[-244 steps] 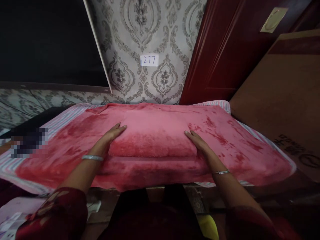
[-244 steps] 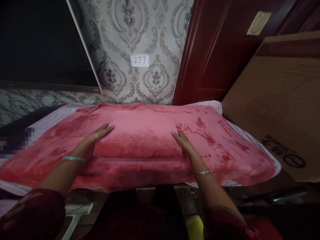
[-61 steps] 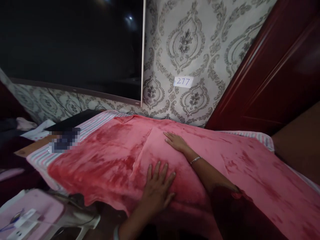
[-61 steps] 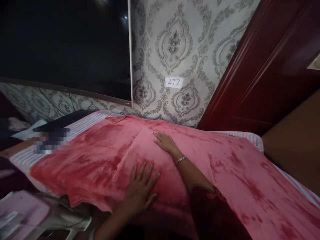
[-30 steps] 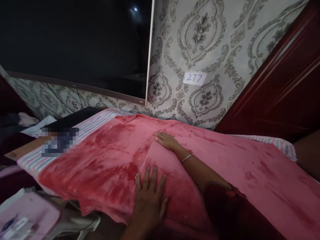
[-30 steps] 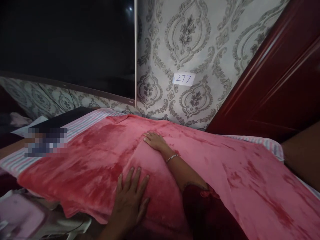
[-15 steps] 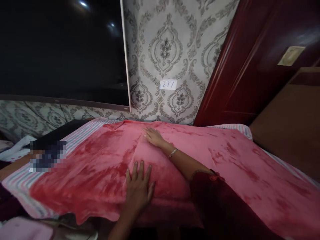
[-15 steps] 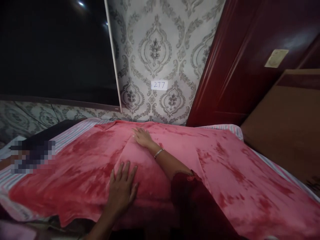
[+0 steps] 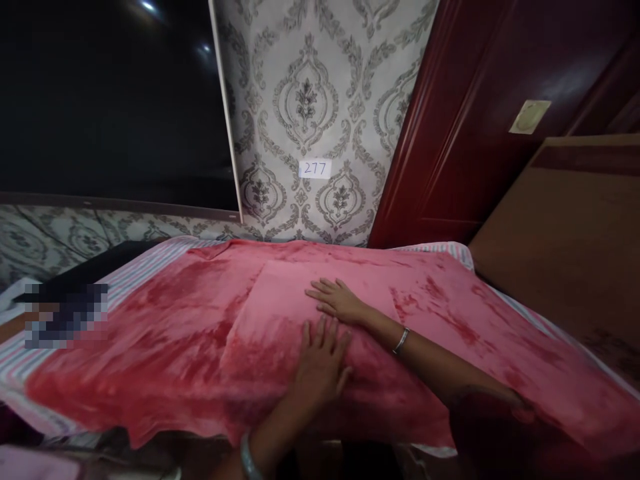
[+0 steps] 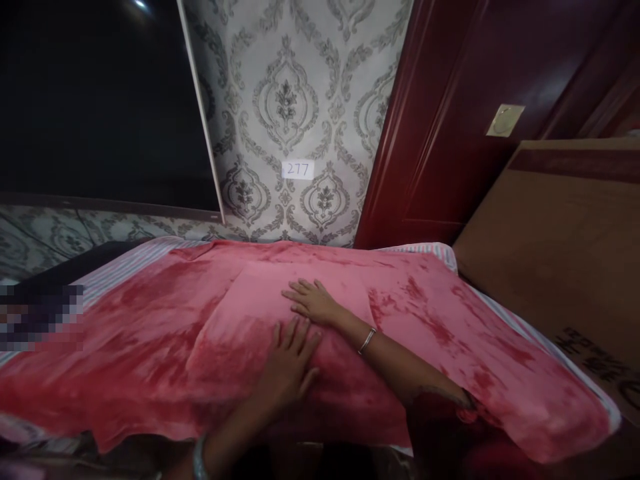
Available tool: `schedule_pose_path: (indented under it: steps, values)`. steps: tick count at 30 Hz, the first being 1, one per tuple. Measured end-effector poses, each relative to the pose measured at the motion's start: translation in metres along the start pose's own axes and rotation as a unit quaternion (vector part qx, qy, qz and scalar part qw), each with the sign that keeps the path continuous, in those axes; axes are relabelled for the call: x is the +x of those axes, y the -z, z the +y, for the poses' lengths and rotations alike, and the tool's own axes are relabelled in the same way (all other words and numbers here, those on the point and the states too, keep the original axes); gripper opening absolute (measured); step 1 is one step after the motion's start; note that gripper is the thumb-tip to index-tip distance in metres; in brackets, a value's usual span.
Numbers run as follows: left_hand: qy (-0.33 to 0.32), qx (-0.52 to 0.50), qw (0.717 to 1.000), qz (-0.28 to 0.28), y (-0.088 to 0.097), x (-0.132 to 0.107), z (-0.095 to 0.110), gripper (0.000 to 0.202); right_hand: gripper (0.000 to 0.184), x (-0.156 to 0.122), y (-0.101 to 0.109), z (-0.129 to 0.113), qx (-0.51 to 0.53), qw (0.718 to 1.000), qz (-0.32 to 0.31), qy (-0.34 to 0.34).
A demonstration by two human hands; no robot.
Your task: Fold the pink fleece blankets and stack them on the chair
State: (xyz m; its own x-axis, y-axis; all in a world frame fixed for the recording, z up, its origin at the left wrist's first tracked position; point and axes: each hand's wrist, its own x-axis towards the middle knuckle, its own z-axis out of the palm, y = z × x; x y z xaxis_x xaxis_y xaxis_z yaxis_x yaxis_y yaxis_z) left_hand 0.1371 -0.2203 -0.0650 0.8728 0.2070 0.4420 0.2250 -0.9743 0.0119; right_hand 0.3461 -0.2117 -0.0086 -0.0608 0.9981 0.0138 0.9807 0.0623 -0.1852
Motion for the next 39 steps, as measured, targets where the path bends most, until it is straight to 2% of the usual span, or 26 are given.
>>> schedule_pose_path:
  steps: [4,9,14,18,24,28,31,33,35,37,39]
  values:
    - [-0.008,0.029,0.998,0.046,-0.023,-0.003,0.003,0.067,0.059,0.013,0.003,0.037,-0.029,0.998,0.006,-0.059]
    - [-0.012,0.052,0.997,0.064,-0.027,-0.009,0.000,0.071,0.061,0.022,0.004,0.076,0.013,0.984,-0.001,-0.176]
    - [-0.023,0.063,0.995,0.069,-0.022,-0.006,0.002,0.071,0.060,0.023,-0.011,0.089,0.027,0.984,0.042,-0.169]
    - [-0.024,0.073,0.994,0.078,-0.022,-0.004,0.000,0.070,0.060,0.023,-0.013,0.088,0.030,0.984,0.052,-0.166]
    - [-0.015,0.066,0.994,0.084,-0.025,-0.003,0.000,0.065,0.059,0.018,0.001,0.077,0.035,0.981,0.055,-0.181]
    - [-0.010,0.068,0.995,0.066,-0.022,-0.002,-0.002,0.064,0.059,0.011,0.016,0.065,0.026,0.977,0.061,-0.202]
    - [0.003,0.062,0.997,0.042,-0.015,0.004,0.000,0.061,0.059,-0.005,0.021,0.052,0.035,0.978,0.073,-0.194]
    - [-0.002,0.046,0.999,0.022,-0.012,0.010,0.008,0.058,0.059,-0.022,0.018,0.042,0.050,0.983,0.064,-0.163]
    - [-0.042,0.017,0.999,0.001,-0.013,0.015,0.021,0.057,0.058,-0.042,0.011,0.034,0.061,0.990,0.047,-0.120]
    - [-0.098,-0.008,0.995,-0.009,-0.020,0.018,0.037,0.061,0.057,-0.060,0.002,0.032,0.060,0.994,0.036,-0.085]
    - [-0.126,-0.011,0.992,0.007,-0.032,0.018,0.050,0.068,0.057,-0.072,-0.004,0.038,0.042,0.996,0.036,-0.071]
